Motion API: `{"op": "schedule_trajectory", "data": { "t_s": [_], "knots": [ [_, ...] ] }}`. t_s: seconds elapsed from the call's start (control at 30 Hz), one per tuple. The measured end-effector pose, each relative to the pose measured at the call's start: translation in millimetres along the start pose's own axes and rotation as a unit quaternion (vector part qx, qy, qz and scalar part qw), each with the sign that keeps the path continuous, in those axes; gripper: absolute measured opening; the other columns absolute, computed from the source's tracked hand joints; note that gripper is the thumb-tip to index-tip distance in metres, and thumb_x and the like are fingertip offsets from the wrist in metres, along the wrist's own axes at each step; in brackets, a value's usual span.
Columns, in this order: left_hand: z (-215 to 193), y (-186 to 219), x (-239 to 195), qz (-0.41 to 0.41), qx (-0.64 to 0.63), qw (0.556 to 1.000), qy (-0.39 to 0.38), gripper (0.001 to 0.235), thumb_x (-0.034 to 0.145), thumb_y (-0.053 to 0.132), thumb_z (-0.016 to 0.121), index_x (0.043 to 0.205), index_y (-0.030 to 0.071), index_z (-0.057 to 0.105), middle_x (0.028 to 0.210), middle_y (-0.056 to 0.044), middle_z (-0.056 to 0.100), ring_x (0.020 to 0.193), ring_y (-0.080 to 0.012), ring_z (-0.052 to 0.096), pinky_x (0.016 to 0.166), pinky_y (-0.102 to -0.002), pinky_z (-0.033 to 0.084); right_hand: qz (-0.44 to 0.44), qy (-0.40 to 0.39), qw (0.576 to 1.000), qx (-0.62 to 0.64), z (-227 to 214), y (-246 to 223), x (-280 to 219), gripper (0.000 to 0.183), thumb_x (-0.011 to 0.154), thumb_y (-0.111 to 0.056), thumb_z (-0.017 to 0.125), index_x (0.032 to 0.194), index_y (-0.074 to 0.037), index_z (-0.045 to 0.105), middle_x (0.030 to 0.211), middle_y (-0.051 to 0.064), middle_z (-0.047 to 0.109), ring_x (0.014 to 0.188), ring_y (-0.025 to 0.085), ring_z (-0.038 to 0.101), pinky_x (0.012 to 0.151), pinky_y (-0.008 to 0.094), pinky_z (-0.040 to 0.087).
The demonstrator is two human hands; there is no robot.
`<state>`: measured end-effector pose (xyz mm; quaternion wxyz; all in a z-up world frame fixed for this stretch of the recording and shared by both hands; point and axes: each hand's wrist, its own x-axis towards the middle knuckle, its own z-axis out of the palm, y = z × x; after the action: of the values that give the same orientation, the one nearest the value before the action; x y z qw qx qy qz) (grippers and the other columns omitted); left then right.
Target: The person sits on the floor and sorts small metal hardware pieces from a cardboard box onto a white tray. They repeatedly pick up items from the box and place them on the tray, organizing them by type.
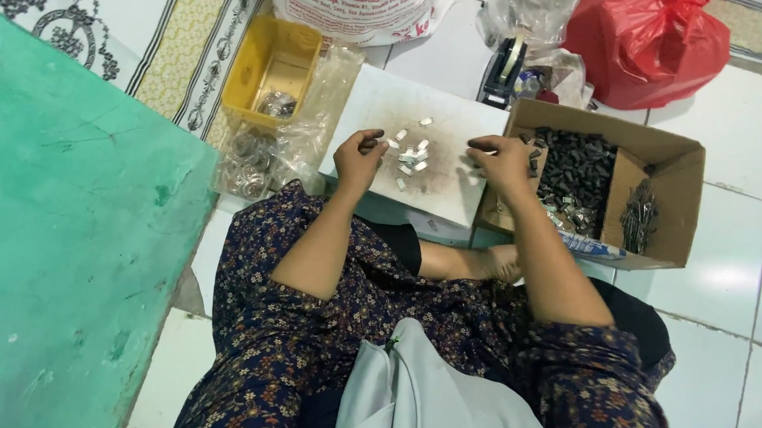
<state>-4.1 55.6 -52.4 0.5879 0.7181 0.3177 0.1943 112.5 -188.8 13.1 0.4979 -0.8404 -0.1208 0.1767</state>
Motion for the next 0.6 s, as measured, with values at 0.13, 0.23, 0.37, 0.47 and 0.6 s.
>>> {"op": "schedule_trajectory", "data": {
  "t_s": [0.13, 0.23, 0.37, 0.47, 0.6],
  "knots": [
    [12, -6, -5, 0.038, 0.072, 0.996, -0.045, 0.027, 0.083, 0.008, 0.085, 0.11, 0.009, 0.077, 0.09, -0.012, 0.074, 0.081, -0.0202, 0.076, 0.062, -0.025, 0.064, -0.006, 0.029, 0.999, -0.027, -67, 60, 3, 0.029, 0.089, -0.01, 0.084, 0.116, -0.002, 0.076, 0.102, 0.024, 0.073, 0.088, 0.038, 0.073, 0.062, 0.045, 0.065],
    [16, 4, -13, 0.164, 0.147, 0.975, -0.037, 0.014, 0.087, 0.007, 0.081, 0.102, 0.008, 0.08, 0.088, -0.014, 0.077, 0.085, -0.0278, 0.076, 0.067, -0.033, 0.062, 0.037, 0.069, 0.997, -0.019, -119, 69, -30, 0.03, 0.088, -0.007, 0.079, 0.116, 0.002, 0.074, 0.103, 0.028, 0.072, 0.086, 0.034, 0.072, 0.067, 0.042, 0.063],
    [30, 31, -29, 0.337, 0.263, 0.903, 0.033, 0.011, 0.091, 0.012, 0.079, 0.102, 0.011, 0.079, 0.101, -0.009, 0.072, 0.099, -0.0256, 0.065, 0.085, -0.034, 0.056, 0.061, 0.118, 0.989, -0.064, -175, 142, -43, 0.03, 0.091, -0.011, 0.082, 0.118, 0.0, 0.075, 0.105, 0.028, 0.072, 0.093, 0.041, 0.071, 0.068, 0.048, 0.062],
    [70, 37, -37, 0.405, 0.246, 0.88, 0.018, 0.013, 0.092, 0.014, 0.079, 0.105, 0.012, 0.077, 0.11, -0.008, 0.069, 0.101, -0.0261, 0.063, 0.088, -0.036, 0.054, 0.098, 0.124, 0.981, -0.109, -183, 171, -45, 0.028, 0.09, -0.014, 0.083, 0.116, -0.005, 0.077, 0.109, 0.025, 0.073, 0.101, 0.043, 0.07, 0.076, 0.05, 0.061],
    [166, 28, -62, 0.458, 0.131, 0.872, -0.116, 0.01, 0.091, 0.017, 0.08, 0.1, 0.015, 0.077, 0.097, -0.005, 0.072, 0.092, -0.025, 0.069, 0.083, -0.033, 0.056, 0.113, 0.085, 0.963, -0.23, -178, 201, -21, 0.026, 0.085, -0.011, 0.082, 0.11, -0.016, 0.082, 0.109, 0.018, 0.076, 0.106, 0.043, 0.07, 0.084, 0.05, 0.059]
  ]
}}
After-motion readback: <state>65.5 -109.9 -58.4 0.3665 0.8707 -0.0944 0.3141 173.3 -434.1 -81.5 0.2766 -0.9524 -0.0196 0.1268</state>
